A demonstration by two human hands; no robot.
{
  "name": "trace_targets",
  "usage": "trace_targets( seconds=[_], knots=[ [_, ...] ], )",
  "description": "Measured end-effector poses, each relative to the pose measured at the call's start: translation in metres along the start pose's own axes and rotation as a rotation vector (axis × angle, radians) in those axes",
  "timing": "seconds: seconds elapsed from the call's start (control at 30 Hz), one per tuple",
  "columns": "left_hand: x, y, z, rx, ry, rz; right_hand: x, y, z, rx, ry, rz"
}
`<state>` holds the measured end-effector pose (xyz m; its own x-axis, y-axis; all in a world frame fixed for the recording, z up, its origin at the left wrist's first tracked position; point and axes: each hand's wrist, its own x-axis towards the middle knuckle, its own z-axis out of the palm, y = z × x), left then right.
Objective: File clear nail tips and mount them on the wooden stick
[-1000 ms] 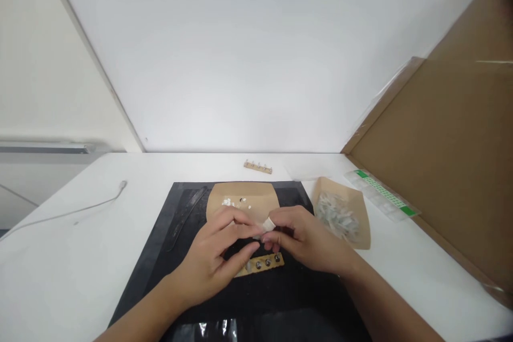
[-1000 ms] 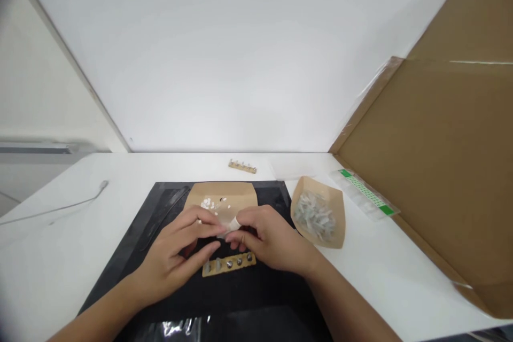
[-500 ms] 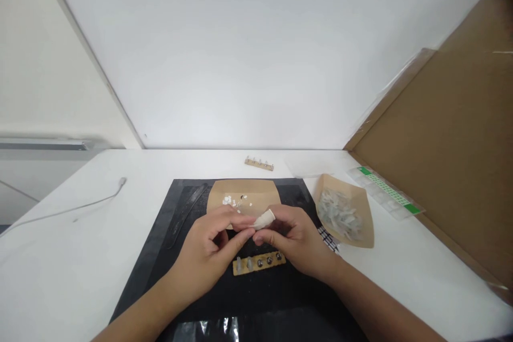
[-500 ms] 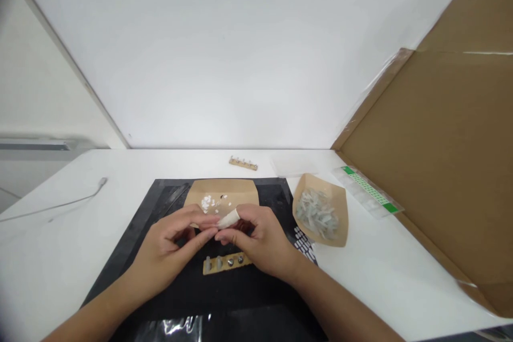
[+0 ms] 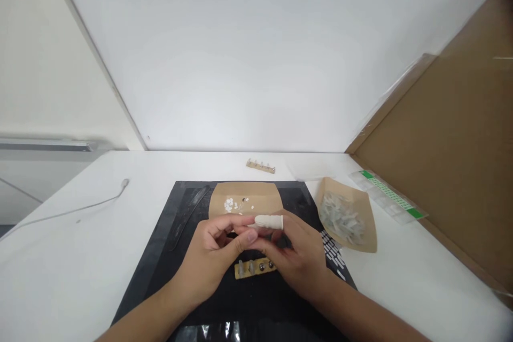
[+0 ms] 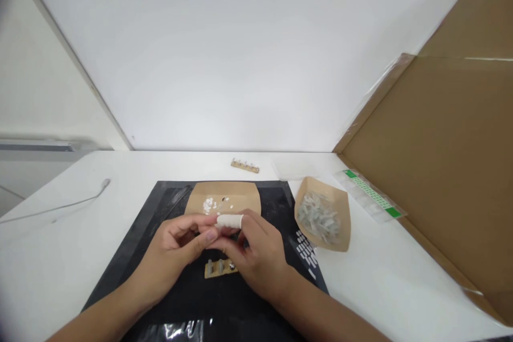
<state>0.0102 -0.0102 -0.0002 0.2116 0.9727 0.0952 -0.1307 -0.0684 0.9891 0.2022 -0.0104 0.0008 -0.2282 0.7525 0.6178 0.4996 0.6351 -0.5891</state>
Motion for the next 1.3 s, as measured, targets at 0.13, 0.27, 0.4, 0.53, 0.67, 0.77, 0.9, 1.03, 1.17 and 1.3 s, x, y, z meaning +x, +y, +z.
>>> trace_targets(
  seconds=[0.13, 0.27, 0.4, 0.53, 0.67, 0.77, 0.9, 1.03, 1.17, 1.3],
  knots=[
    [0.001, 0.000, -0.003, 0.019, 0.001, -0.033, 0.004, -0.002, -0.002, -0.034, -0.011, -0.045],
    [0.005, 0.004, -0.006, 0.029, -0.053, -0.012, 0.008, 0.004, -0.007, -0.046, -0.067, -0.070],
    [0.006, 0.005, -0.008, 0.072, -0.120, 0.033, 0.011, 0.009, -0.014, -0.002, -0.175, -0.046],
    [0.004, 0.004, -0.012, 0.231, -0.132, 0.131, 0.015, 0.008, -0.019, 0.130, -0.298, 0.046],
    [0.005, 0.001, -0.023, 0.709, -0.024, 0.450, 0.018, 0.010, -0.022, 0.394, -0.288, 0.229],
    [0.010, -0.001, -0.033, 1.036, 0.077, 0.659, 0.019, 0.018, -0.022, 0.663, -0.208, 0.378],
    [0.016, 0.008, -0.046, 1.298, 0.253, 0.591, 0.022, 0.027, -0.023, 0.916, -0.153, 0.494],
    [0.013, 0.025, -0.057, 1.533, 0.353, 0.222, 0.024, 0.026, -0.026, 1.046, -0.057, 0.557],
    [-0.003, 0.019, -0.077, 1.596, 0.465, 0.018, 0.023, 0.021, -0.025, 1.116, -0.048, 0.597],
    [-0.017, -0.013, -0.101, 1.651, 0.372, -0.165, 0.021, 0.020, -0.025, 1.162, -0.062, 0.570]
  ],
)
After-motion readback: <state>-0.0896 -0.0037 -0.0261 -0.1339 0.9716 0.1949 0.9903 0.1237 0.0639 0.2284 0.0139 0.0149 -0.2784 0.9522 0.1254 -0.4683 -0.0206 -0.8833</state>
